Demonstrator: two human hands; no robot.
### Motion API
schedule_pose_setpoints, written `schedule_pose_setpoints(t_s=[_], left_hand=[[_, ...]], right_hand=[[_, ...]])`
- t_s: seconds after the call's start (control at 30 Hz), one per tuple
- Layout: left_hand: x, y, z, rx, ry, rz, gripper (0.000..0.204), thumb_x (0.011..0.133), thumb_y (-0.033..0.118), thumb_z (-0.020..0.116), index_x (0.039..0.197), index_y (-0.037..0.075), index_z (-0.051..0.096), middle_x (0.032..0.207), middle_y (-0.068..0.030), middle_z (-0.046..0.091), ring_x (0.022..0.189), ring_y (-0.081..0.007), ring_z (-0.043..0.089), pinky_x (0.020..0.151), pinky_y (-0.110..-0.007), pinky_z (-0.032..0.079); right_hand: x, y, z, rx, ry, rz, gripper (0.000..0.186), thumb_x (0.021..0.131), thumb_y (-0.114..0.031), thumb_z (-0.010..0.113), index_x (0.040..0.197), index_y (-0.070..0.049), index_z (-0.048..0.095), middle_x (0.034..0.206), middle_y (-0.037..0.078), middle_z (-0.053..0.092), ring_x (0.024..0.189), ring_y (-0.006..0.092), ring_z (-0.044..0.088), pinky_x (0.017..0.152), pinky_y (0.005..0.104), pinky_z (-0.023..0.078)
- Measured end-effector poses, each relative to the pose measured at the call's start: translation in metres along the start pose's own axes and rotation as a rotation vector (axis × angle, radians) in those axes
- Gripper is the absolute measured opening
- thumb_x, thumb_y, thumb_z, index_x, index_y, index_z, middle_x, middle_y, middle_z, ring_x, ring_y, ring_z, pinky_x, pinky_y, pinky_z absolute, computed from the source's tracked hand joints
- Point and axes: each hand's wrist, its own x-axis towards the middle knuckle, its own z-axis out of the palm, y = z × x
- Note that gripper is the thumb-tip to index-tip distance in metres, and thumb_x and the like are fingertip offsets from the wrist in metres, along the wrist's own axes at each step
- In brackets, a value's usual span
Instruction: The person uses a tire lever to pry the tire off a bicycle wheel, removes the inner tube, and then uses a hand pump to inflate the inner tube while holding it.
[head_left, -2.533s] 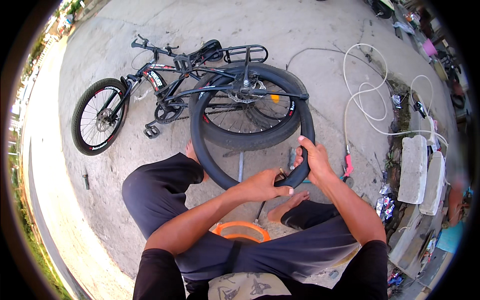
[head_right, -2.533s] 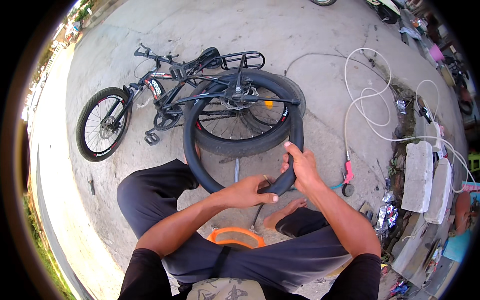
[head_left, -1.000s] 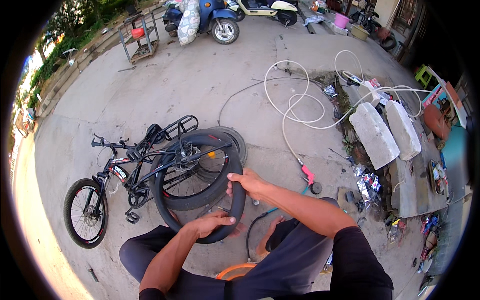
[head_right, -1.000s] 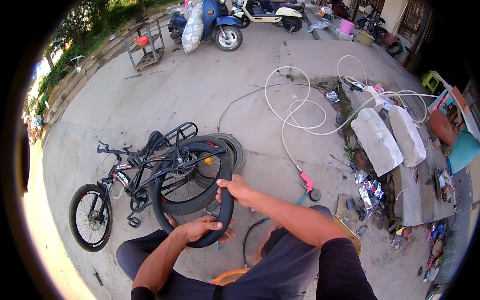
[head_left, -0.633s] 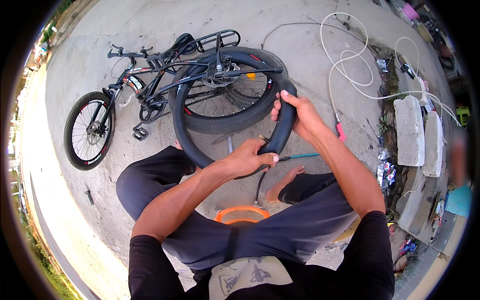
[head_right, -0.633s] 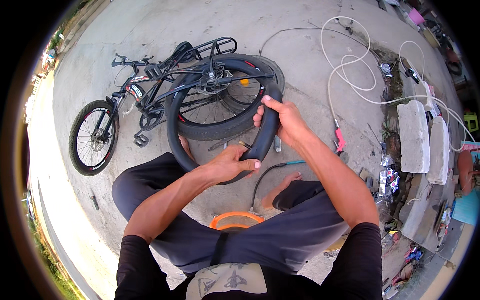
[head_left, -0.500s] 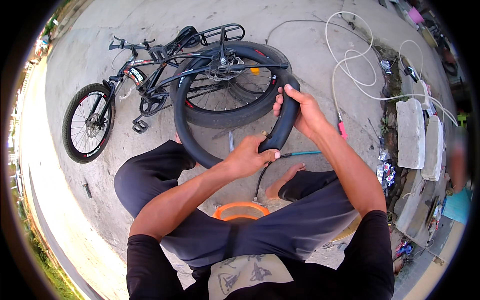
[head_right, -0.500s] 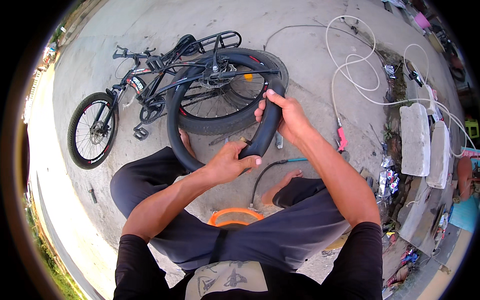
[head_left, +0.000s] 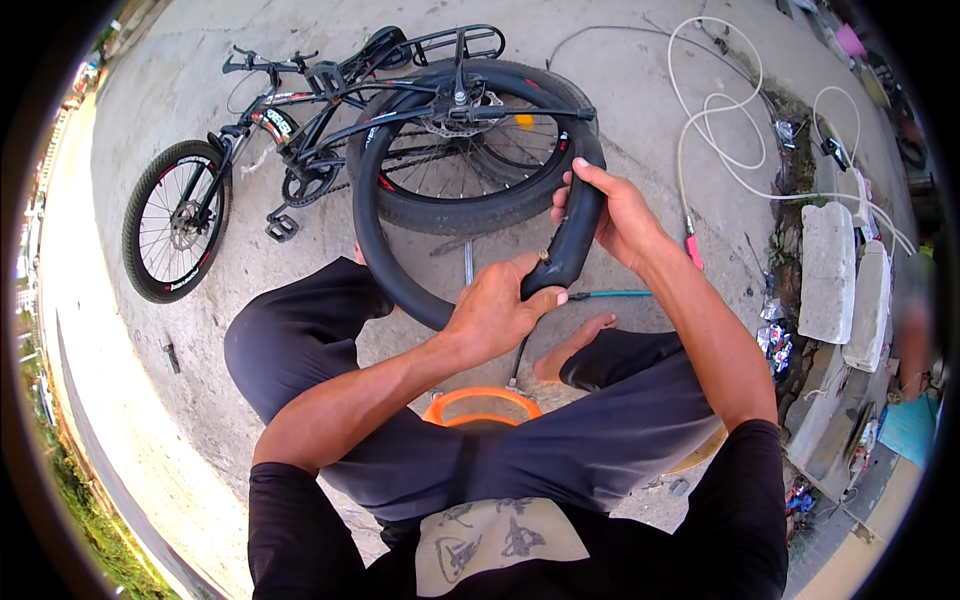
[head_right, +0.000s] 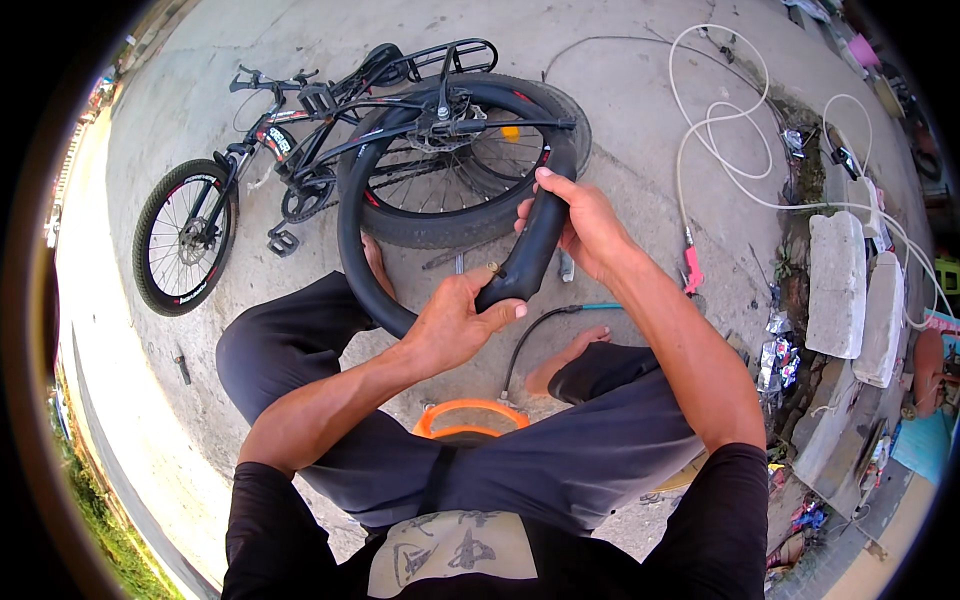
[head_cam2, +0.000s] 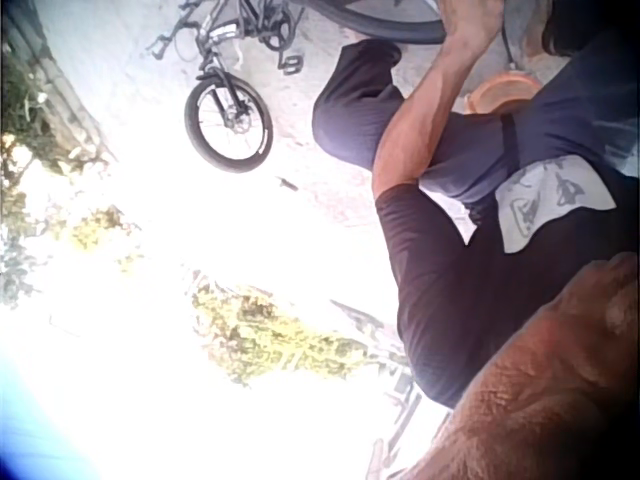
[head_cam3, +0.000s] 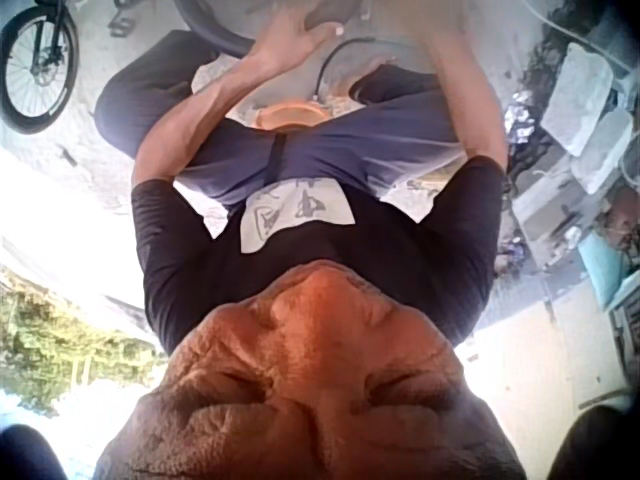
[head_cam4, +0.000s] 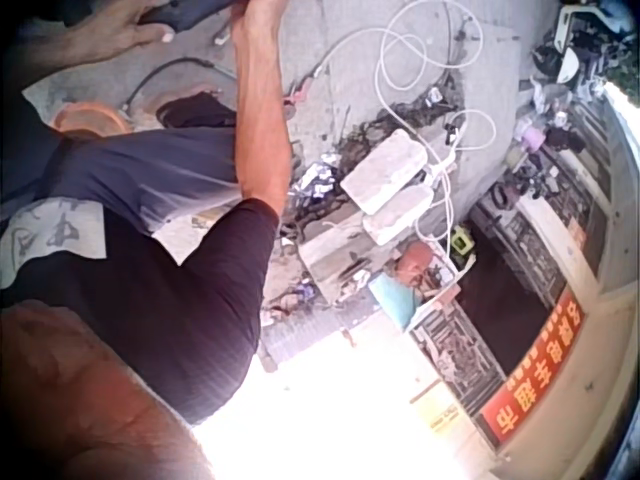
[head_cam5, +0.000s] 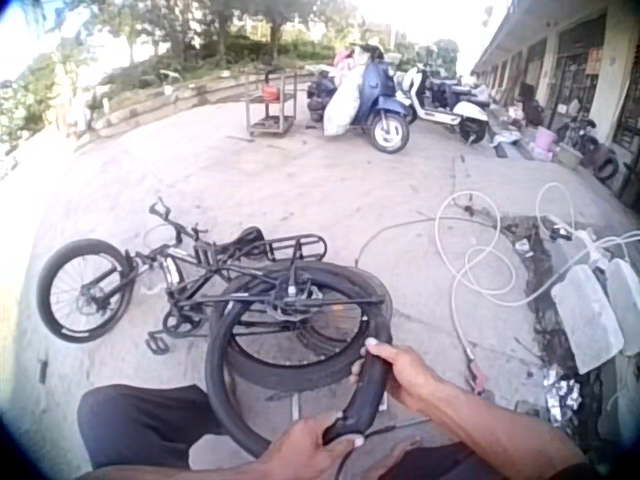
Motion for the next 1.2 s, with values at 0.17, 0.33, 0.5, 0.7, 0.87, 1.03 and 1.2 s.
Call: schedule_pose_setpoints(t_s=[0.17,0.33,0.5,0.7,0.87,1.03,1.2], left_hand=[[0.005,-0.008,0.001,-0.03,0.041,0.036,0.03,0.089,0.03,0.069,0.101,0.003,0.063,0.068,-0.0118,0.062,0.066,-0.0261,0.063,0.066,-0.041,0.047],[0.005,0.002,-0.011,0.049,0.072,0.001,0.03,0.09,0.029,0.067,0.105,0.004,0.063,0.074,-0.0154,0.065,0.072,-0.0318,0.065,0.07,-0.044,0.048],[0.011,0.001,-0.004,0.122,0.15,0.022,0.032,0.09,0.03,0.067,0.107,0.003,0.063,0.078,-0.0188,0.067,0.077,-0.0366,0.066,0.072,-0.047,0.048],[0.024,-0.003,-0.011,-0.049,0.051,0.01,0.059,0.098,0.055,0.052,0.1,-0.002,0.066,0.08,-0.0129,0.067,0.072,-0.0253,0.063,0.068,-0.039,0.047],[0.034,0.0,-0.014,-0.343,0.042,-0.02,0.081,0.101,0.067,0.03,0.093,-0.002,0.072,0.076,-0.0088,0.068,0.071,-0.0119,0.058,0.062,-0.027,0.043],[0.031,0.0,-0.015,-0.415,0.058,-0.008,0.08,0.102,0.063,0.029,0.097,-0.004,0.072,0.079,-0.0103,0.069,0.073,-0.0128,0.059,0.066,-0.028,0.045],[0.03,-0.008,-0.016,-0.54,0.039,-0.035,0.075,0.104,0.055,0.028,0.105,-0.007,0.069,0.088,-0.0121,0.071,0.081,-0.0144,0.062,0.073,-0.029,0.047]], right_hand=[[0.002,0.004,-0.001,-0.092,0.012,-0.006,0.044,0.093,-0.043,0.066,0.106,-0.002,0.059,0.09,0.011,0.069,0.079,0.0213,0.068,0.072,0.0361,0.055],[-0.019,0.014,0.012,-0.304,0.111,0.087,0.056,0.084,-0.057,0.072,0.091,-0.002,0.063,0.077,0.005,0.065,0.065,0.0117,0.061,0.056,0.0255,0.048],[-0.04,0.026,0.011,-0.206,-0.057,0.203,0.051,0.089,-0.052,0.071,0.081,-0.003,0.058,0.067,0.001,0.056,0.052,0.0082,0.05,0.045,0.0238,0.036],[-0.034,0.024,0.007,-0.164,-0.089,-0.008,0.038,0.095,-0.04,0.068,0.085,-0.005,0.059,0.067,0.003,0.059,0.053,0.0076,0.048,0.044,0.023,0.033],[-0.036,0.022,0.007,-0.132,-0.109,-0.046,0.033,0.096,-0.036,0.067,0.087,-0.005,0.06,0.07,0.002,0.061,0.052,0.0075,0.047,0.045,0.0224,0.032],[-0.036,0.021,0.004,-0.112,-0.182,-0.073,0.031,0.095,-0.035,0.068,0.087,-0.006,0.062,0.07,0.002,0.061,0.051,0.0074,0.046,0.044,0.0219,0.032],[-0.034,0.022,0.002,-0.079,-0.224,-0.077,0.028,0.095,-0.034,0.069,0.087,-0.007,0.062,0.067,0.0,0.06,0.049,0.0063,0.045,0.043,0.0216,0.03]])
